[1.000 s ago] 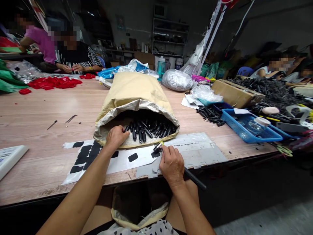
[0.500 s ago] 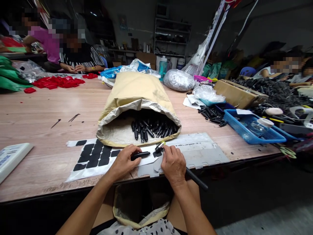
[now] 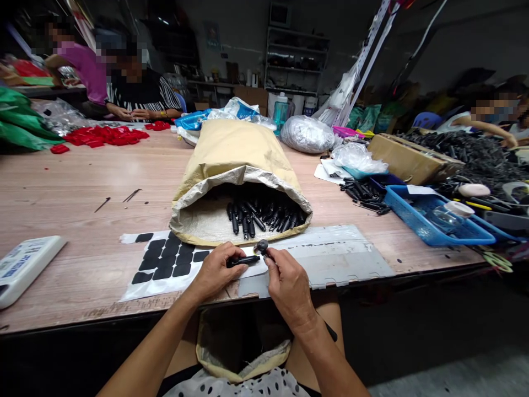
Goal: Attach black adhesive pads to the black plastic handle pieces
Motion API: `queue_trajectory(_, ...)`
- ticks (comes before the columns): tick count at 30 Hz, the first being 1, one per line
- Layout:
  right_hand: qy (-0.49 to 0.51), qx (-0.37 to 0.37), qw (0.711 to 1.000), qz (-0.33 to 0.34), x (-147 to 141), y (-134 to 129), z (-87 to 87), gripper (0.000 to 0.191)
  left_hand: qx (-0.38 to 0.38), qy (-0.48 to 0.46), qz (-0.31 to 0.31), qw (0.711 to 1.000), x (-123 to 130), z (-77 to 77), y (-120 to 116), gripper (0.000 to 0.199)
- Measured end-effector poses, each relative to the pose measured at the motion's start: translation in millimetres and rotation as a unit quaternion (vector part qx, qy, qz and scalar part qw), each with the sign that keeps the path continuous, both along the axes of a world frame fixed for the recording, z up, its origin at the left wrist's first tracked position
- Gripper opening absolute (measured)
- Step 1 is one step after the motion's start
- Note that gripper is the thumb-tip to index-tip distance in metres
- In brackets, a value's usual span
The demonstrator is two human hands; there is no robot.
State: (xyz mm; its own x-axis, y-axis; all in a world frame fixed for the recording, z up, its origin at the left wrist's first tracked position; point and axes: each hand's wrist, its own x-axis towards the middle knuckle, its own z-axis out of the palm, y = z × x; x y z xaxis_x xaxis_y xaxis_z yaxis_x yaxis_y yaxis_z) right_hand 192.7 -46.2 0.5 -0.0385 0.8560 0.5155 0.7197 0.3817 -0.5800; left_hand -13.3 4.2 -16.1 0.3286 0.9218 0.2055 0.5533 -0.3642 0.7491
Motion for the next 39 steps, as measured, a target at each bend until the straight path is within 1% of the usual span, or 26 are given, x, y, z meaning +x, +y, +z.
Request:
queue_trajectory(3,-0.013,-0.002,1.000,0.026,-10,-5,4.8,0.026,-0.013,0.001,0.005,1.000,1,1.1,0,0.011)
queue_trajectory(6,-0.010,0.043,0.999,0.029,-17,-8,5.2,0.027,-0.020,0.001,0.003,1.000,1,2.4,0,0.011)
queue_trajectory(8,-0.018,0.064,0.997,0.030,-20,-9,2.4,0.029,-0.018,0.000,0.003,1.000,1,2.6,0,0.011)
queue_trajectory(11,-0.064,0.037,0.997,0.036,-20,-9,-3.6,0.031,-0.011,-0.002,0.001,1.000,1,1.6,0,0.010)
queue_trajectory(13,-0.085,0.019,0.996,0.029,-17,-8,-5.4,0.030,-0.008,-0.003,0.000,1.000,1,0.7,0,0.010)
queue_trajectory(18,-0.050,0.065,0.996,-0.024,-7,-6,-2.3,0.027,-0.009,-0.008,0.003,1.000,0,-0.1,1,0.012)
queue_trajectory(24,-0.067,0.018,0.998,-0.001,-2,-7,-11.5,0.029,-0.004,0.002,0.007,1.000,1,2.5,-1,0.011)
queue_trajectory(28,-0.071,0.032,0.996,-0.042,13,2,-13.8,0.028,0.003,0.012,0.004,1.000,1,3.7,-2,0.012)
queue_trajectory(33,-0.160,0.018,0.982,-0.096,33,16,-18.2,0.025,0.008,0.019,0.006,1.000,0,2.9,-1,0.017)
queue_trajectory(36,-0.198,0.014,0.974,-0.112,38,19,-25.7,0.024,0.006,0.026,0.009,1.000,1,3.1,-1,0.021)
queue_trajectory(39,-0.209,0.023,0.969,-0.126,36,18,-31.4,0.024,0.010,0.032,0.007,0.999,1,4.7,-2,0.024)
